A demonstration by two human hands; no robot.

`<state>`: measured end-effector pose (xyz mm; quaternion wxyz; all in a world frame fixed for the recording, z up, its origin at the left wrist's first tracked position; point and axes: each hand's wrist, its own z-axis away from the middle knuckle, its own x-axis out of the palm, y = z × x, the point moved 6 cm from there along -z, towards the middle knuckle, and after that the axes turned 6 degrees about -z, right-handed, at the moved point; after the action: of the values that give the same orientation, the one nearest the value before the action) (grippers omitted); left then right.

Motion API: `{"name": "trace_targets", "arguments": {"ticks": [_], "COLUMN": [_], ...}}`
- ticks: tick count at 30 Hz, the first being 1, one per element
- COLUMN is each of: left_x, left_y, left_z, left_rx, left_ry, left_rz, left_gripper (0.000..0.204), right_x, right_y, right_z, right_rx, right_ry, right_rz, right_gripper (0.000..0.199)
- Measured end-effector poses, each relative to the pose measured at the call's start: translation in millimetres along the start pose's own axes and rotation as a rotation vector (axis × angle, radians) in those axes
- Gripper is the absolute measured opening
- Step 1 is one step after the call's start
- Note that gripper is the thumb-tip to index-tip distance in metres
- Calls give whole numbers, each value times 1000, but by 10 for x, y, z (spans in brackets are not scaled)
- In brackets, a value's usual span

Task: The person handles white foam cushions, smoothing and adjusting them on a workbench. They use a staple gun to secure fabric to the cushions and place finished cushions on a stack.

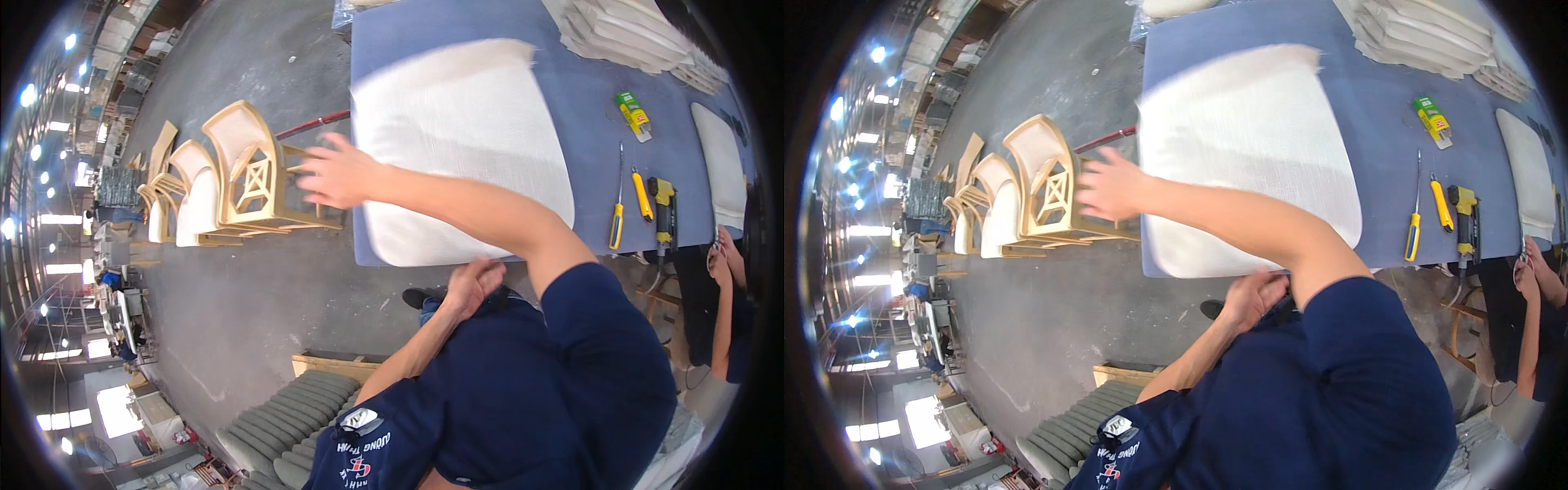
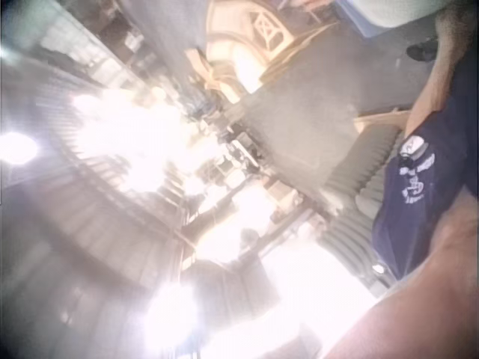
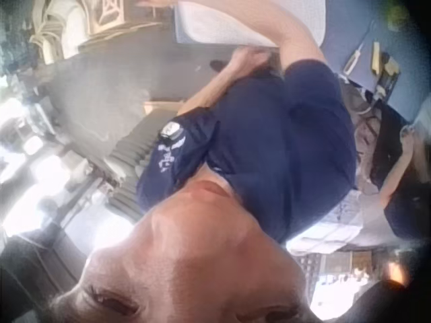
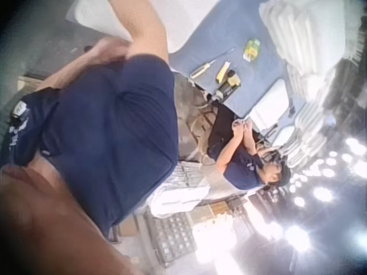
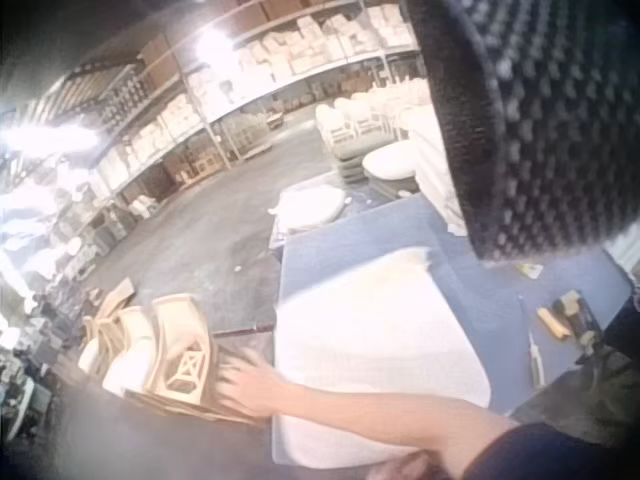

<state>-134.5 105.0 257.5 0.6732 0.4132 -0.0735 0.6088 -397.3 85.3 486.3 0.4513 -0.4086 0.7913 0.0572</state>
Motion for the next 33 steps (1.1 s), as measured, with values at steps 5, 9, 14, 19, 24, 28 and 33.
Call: {"name": "trace_targets", "arguments": {"ticks": [5,9,14,19,24,28,33], "left_x": [45,-487,-855,-431,7,477,726], "left_y": [198,1115,2335,3240,3845,3950,4022], "left_z": [381,563,117,-827,-1840,-2407,-2946], "left_rx": [-13,295,450,708,1022,992,865], "left_ry": [-49,241,436,333,334,239,157], "left_rz": [-540,-499,-550,-1237,-1724,-1960,-2120], "left_gripper": [35,32,30,30,37,50,64], "right_x": [-30,-631,-677,-299,-414,-572,-512], "right_y": [768,322,-239,-530,-530,-506,-625], "right_z": [2784,4065,4797,4671,4620,4601,4461], "right_rx": [664,1076,1422,1538,1610,1610,1661], "right_ry": [-157,-45,326,568,705,756,912], "right_rz": [189,255,308,277,356,525,561], "right_gripper": [57,64,70,74,75,76,76]}}
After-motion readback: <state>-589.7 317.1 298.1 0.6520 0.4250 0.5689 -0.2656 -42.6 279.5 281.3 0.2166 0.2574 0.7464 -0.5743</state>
